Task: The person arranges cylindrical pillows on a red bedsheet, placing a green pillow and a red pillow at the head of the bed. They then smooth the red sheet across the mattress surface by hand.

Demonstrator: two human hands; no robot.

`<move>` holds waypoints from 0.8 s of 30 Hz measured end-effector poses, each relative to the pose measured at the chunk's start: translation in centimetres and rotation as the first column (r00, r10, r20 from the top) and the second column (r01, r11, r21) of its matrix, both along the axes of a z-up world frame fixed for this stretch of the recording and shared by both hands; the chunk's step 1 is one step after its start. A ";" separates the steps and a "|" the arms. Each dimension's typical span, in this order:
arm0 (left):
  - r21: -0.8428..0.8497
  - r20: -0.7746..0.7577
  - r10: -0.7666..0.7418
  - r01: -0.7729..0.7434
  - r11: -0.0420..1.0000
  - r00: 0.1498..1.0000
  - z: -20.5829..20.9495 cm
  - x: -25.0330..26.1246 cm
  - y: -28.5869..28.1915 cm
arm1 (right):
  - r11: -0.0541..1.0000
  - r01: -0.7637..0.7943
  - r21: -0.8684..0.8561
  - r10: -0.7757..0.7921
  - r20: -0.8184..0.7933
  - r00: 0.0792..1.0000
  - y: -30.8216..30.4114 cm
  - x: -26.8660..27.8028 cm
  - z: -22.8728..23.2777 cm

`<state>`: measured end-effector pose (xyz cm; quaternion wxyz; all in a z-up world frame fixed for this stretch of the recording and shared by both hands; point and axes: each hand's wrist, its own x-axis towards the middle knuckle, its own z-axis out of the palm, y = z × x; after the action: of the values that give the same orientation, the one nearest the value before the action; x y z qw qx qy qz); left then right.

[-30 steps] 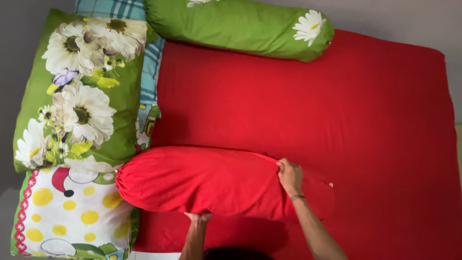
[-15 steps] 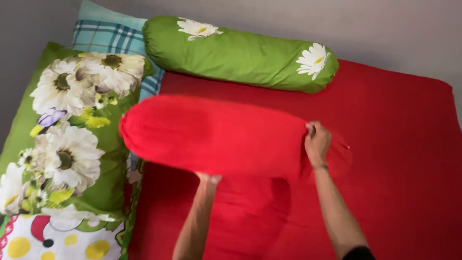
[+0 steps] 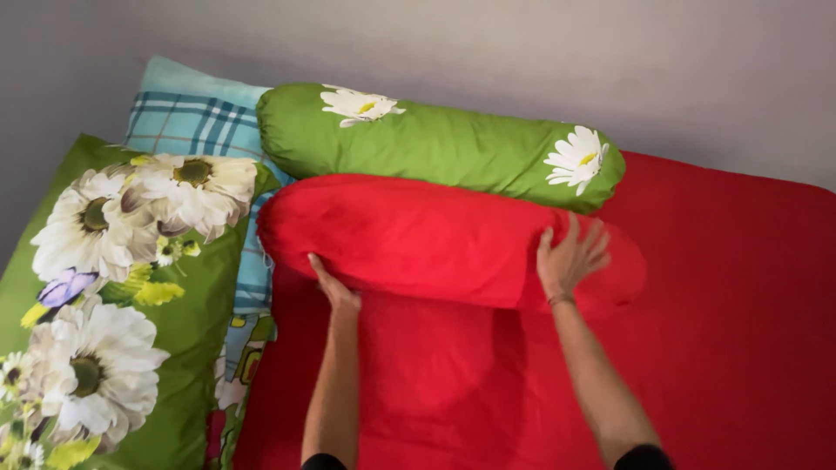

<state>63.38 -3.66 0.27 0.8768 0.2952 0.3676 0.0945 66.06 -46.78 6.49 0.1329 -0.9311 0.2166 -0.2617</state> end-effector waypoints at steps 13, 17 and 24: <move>0.045 0.029 0.176 -0.177 0.983 0.984 -3.7 -0.2 2.8 | 0.591 0.263 0.762 -0.414 0.006 0.910 -8.0 -0.8 -1.3; 0.112 0.217 0.118 -0.145 0.983 0.969 -1.3 -0.2 3.9 | 0.635 0.044 0.772 -0.344 0.231 0.910 -9.5 -1.0 -4.2; 0.594 -0.369 0.102 0.150 0.791 0.924 -2.7 -3.4 5.4 | 0.830 0.021 0.558 -0.140 0.172 0.975 -7.5 -9.1 -5.5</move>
<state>60.03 1.72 -2.47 0.6461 0.5798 0.4769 0.1376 56.92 -54.25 0.99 0.4066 -0.8109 0.3071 -0.2879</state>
